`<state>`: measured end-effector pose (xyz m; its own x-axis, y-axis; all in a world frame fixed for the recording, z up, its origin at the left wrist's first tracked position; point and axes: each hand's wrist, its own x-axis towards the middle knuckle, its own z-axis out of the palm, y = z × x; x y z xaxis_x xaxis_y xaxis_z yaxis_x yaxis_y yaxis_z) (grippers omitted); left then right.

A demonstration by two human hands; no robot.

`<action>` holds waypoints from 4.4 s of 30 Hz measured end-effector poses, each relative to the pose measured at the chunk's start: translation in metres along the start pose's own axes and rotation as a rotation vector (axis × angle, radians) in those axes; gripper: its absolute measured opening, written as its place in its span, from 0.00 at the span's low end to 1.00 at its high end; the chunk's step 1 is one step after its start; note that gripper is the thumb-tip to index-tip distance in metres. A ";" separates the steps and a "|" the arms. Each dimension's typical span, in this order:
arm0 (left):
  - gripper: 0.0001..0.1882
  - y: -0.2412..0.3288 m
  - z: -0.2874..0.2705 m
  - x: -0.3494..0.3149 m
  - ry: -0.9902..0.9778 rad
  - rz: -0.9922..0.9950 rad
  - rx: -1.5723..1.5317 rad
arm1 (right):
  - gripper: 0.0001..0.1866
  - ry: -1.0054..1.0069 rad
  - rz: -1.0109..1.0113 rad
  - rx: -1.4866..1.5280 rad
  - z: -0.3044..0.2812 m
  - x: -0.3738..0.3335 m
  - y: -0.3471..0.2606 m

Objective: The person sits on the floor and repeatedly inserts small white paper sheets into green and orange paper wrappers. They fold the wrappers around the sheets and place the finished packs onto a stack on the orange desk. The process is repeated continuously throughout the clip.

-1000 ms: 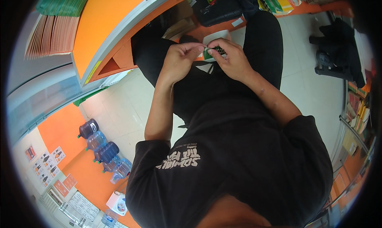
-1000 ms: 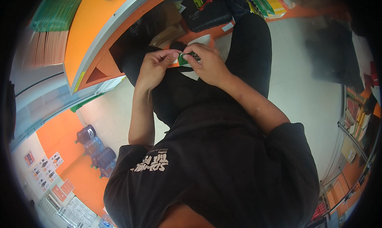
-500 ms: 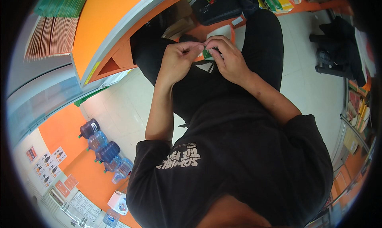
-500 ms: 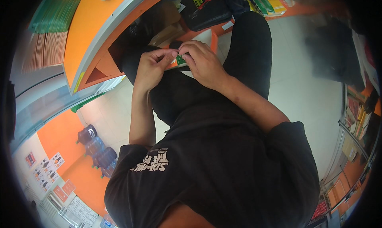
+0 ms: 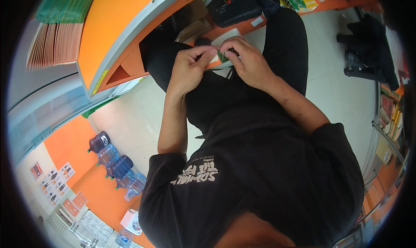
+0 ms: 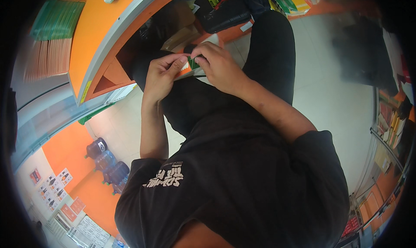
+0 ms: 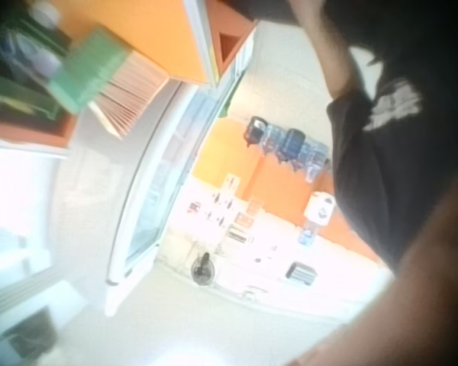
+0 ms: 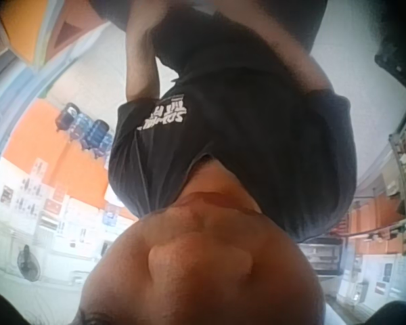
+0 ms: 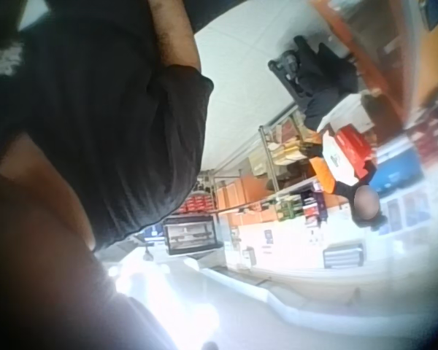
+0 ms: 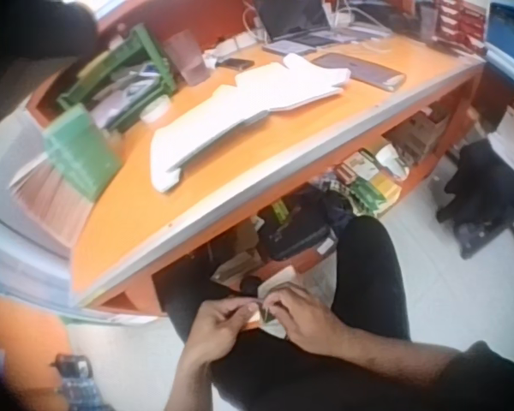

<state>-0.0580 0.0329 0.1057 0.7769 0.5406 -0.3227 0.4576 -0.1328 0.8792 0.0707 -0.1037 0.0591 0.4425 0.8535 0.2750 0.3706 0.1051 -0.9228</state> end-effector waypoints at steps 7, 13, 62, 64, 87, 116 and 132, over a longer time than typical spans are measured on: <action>0.11 0.006 0.002 -0.004 -0.005 0.060 -0.029 | 0.06 0.123 -0.201 -0.152 0.001 0.000 -0.006; 0.09 0.006 -0.002 -0.006 -0.008 0.135 0.052 | 0.08 0.067 -0.130 -0.048 0.000 -0.003 -0.005; 0.11 0.009 0.012 -0.031 0.037 -0.026 -0.107 | 0.07 -0.011 -0.115 -0.046 -0.009 -0.019 -0.015; 0.11 0.010 0.012 -0.032 0.032 -0.027 -0.100 | 0.08 -0.034 -0.098 -0.037 -0.007 -0.020 -0.014; 0.10 -0.010 -0.012 -0.043 -0.696 -0.389 -0.478 | 0.06 -0.395 -0.245 0.018 -0.025 -0.044 -0.038; 0.14 -0.013 0.013 -0.062 -0.875 -0.571 -0.465 | 0.10 -0.599 -0.294 -0.059 -0.043 -0.049 -0.056; 0.09 -0.005 0.022 -0.063 -0.853 -0.621 -0.451 | 0.08 -0.639 -0.075 0.028 -0.048 -0.048 -0.058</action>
<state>-0.0999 -0.0188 0.1138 0.5900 -0.3531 -0.7261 0.8017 0.3627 0.4750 0.0666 -0.1754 0.1121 -0.1605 0.9782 0.1316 0.3565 0.1818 -0.9164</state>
